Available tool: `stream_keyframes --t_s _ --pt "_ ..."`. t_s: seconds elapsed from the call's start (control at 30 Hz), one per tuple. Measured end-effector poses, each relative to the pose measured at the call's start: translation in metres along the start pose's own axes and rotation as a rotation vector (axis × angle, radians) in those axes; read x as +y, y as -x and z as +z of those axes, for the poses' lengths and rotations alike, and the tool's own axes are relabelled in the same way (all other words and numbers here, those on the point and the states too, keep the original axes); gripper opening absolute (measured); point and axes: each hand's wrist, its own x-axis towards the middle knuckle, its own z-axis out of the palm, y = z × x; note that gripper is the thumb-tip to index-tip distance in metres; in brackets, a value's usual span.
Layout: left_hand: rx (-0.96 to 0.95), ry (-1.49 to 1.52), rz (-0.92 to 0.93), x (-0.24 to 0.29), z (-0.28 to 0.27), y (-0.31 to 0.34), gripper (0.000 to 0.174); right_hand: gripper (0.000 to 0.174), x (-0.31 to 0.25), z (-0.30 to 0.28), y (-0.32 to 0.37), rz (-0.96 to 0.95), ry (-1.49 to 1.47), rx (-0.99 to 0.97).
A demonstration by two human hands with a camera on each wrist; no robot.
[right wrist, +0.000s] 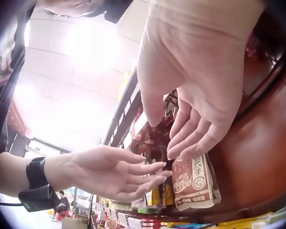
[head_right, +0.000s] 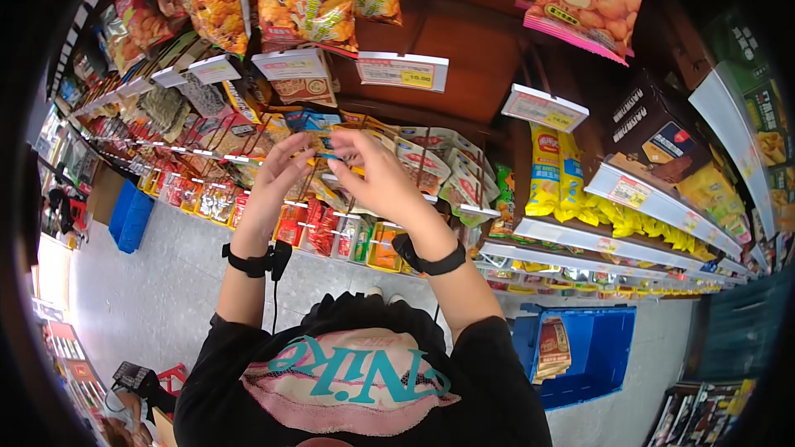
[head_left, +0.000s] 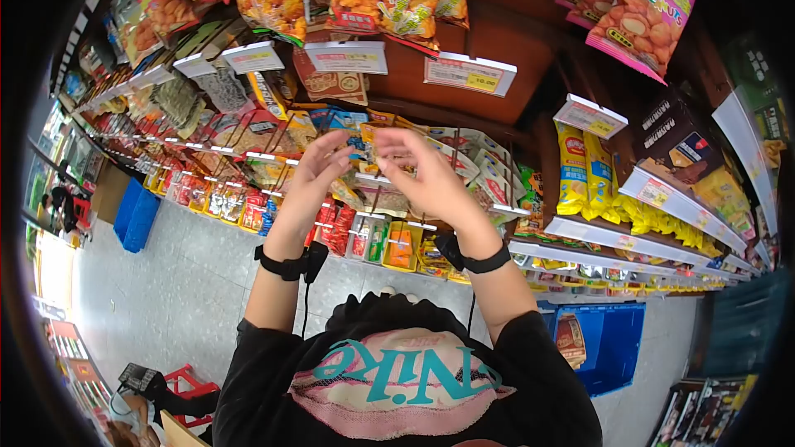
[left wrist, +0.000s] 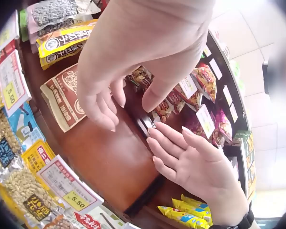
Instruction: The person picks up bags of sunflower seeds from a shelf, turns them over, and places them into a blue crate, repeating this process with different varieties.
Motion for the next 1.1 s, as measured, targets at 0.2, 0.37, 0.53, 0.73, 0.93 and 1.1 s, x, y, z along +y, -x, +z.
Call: stream_keyframes --t_s 0.2,0.37,0.53,0.73,0.93,1.1 --pt "0.127 -0.047 0.066 0.004 -0.018 -0.035 0.064 0.051 0.022 0.02 -0.047 -0.014 -0.018 0.12" --pt "0.204 0.037 0.104 0.014 -0.032 -0.072 0.077 0.06 0.034 0.028 -0.091 -0.015 0.234 0.151" --pt "0.229 -0.012 0.093 0.017 -0.049 -0.101 0.075 0.04 0.027 0.038 -0.123 0.015 0.195 0.181" --pt "0.12 -0.031 0.147 0.004 -0.07 -0.12 0.059 0.04 0.072 0.06 -0.135 0.032 0.376 0.248" --pt "0.15 -0.328 0.195 -0.027 -0.089 -0.131 0.064 0.04 0.081 0.058 -0.135 0.082 0.459 0.304" --pt "0.114 -0.205 0.209 -0.026 -0.084 -0.131 0.066 0.037 0.054 0.046 -0.143 0.245 0.364 0.19"
